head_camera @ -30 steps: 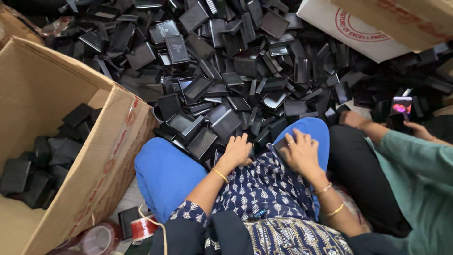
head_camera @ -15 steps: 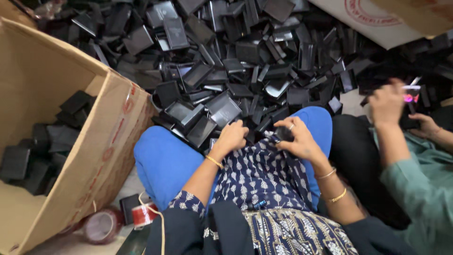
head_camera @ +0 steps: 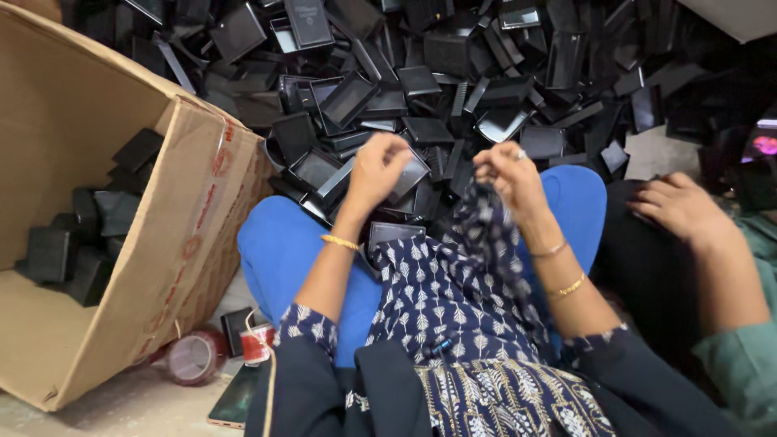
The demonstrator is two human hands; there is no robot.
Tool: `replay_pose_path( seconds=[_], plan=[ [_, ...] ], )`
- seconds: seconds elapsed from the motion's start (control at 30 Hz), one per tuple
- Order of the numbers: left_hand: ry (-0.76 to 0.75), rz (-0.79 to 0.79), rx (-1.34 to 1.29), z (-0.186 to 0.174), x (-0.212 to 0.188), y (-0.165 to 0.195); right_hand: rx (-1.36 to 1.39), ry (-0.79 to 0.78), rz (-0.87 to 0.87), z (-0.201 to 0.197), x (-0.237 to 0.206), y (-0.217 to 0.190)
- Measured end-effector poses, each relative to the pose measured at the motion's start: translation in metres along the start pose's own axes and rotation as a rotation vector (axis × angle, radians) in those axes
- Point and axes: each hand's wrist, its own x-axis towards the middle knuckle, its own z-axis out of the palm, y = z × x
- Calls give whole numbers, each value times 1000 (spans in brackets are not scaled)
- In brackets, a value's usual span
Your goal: The person sits on the floor among a large pile of black plastic boxes, picks up boxes one at a time, opens and closes their lids, and places them into a nearby cardboard box. A second person sits nearby using a phone while the person continues sorting the boxes.
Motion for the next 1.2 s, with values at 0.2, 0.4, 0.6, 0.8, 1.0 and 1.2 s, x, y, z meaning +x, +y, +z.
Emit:
replay_pose_path(
  seconds=[0.2,0.4,0.6,0.8,1.0,1.2],
  plan=[
    [178,54,131,-15,76,2,-566,-258,-65,8,34,4],
    [155,81,307,1,184,-41,-1563,-824,-333,36,-39,42],
    [116,-156,293,46,278,-93,-1647,-188,-471,33,-70,47],
    [85,-346,206,52,294,-105,-1792,-20,-348,24,-56,39],
    [100,-392,72,32,297,-95,-2030,265,-253,13,-30,27],
    [126,-267,50,51,274,-106,-1861,208,-346,10,-34,24]
  ],
)
